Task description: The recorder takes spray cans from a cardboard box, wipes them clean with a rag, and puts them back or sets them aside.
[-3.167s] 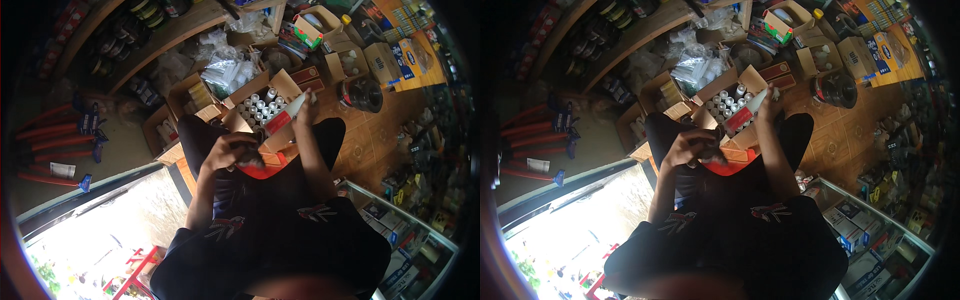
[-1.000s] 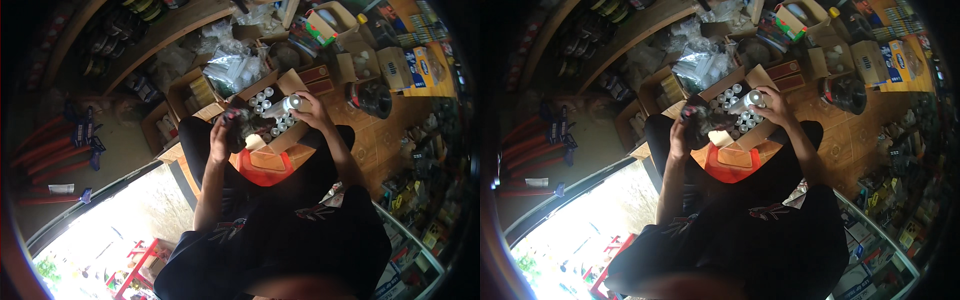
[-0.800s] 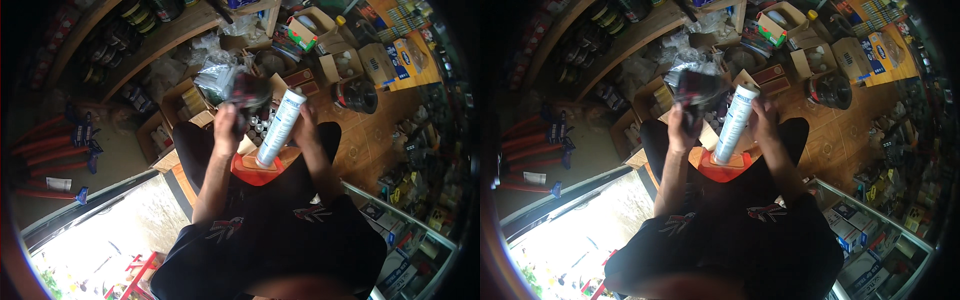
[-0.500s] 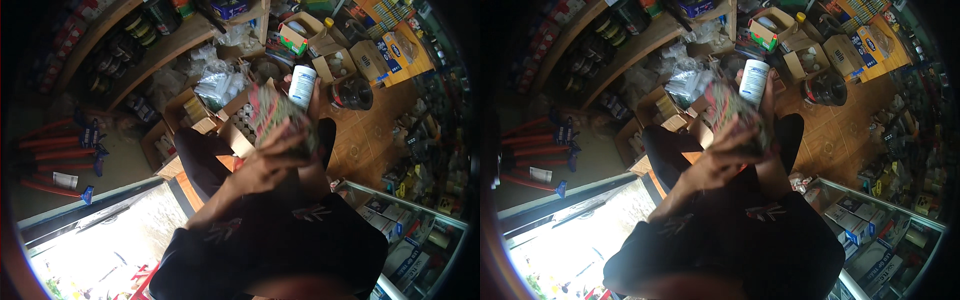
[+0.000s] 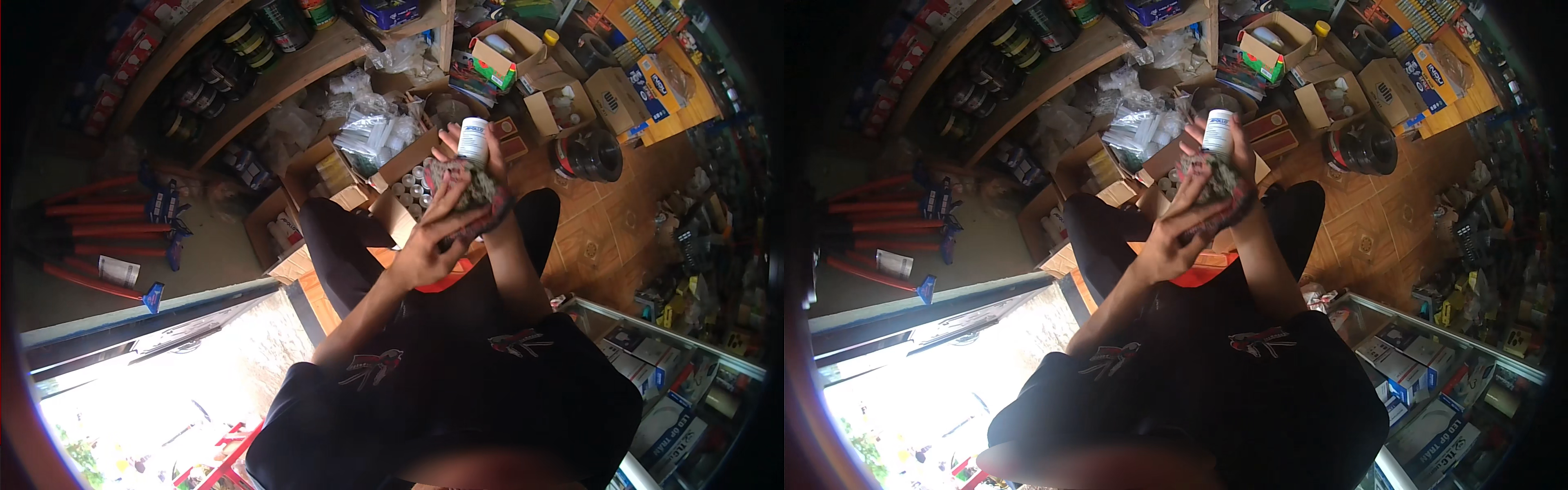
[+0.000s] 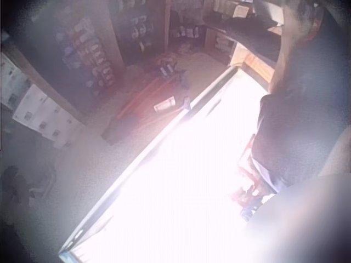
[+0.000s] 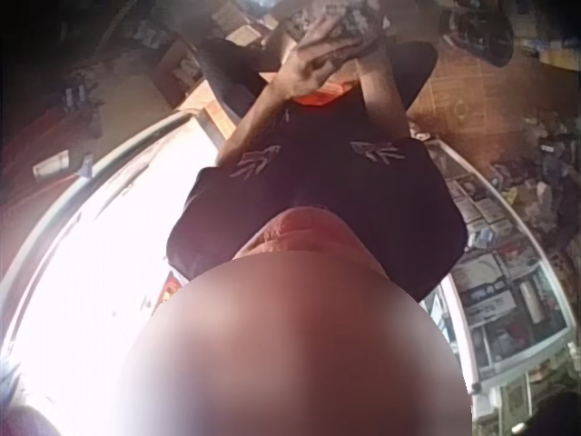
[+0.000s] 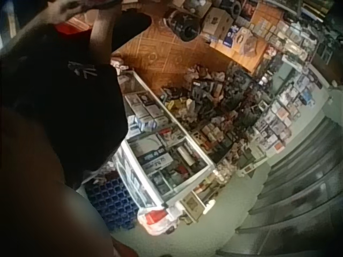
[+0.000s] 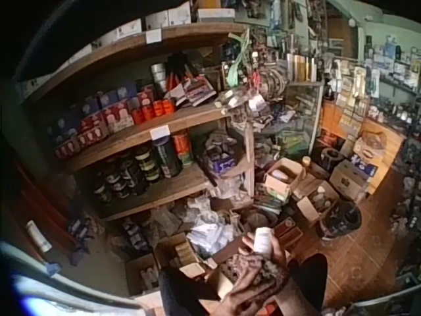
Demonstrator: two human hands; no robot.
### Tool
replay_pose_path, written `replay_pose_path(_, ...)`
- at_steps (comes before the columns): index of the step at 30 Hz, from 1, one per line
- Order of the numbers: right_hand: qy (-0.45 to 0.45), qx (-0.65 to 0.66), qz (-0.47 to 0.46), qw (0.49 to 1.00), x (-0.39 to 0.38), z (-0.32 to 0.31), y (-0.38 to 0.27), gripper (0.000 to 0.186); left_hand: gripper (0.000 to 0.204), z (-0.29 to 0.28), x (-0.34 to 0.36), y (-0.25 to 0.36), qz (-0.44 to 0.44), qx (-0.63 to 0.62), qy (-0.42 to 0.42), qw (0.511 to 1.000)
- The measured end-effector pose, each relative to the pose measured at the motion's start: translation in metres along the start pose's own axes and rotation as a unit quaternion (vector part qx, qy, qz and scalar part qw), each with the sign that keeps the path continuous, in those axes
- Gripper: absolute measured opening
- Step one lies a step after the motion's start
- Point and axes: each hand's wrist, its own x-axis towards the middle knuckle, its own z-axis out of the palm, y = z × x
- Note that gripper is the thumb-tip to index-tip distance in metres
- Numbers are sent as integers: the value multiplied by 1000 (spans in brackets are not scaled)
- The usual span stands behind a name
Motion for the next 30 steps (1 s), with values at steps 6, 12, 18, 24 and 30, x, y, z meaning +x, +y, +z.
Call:
replay_pose_path(6,-11,-64,-26,998,-52,27,42,67,53,-17,18,-37,-59,-21,111,992)
replay_pose_path(12,52,-35,-49,997,-30,24,50,62,67,13,9,-70,-204,-143,252,935)
replay_pose_path(18,32,-415,-99,904,-18,-14,64,61,60,-1,-11,-108,-260,-441,434,741)
replay_pose_path(24,-49,-68,74,994,-21,-18,101,46,42,-1,-14,-98,-134,-19,239,962)
replay_pose_path(30,-205,180,81,959,-18,-41,88,45,41,-7,-10,-37,-59,76,-34,995)
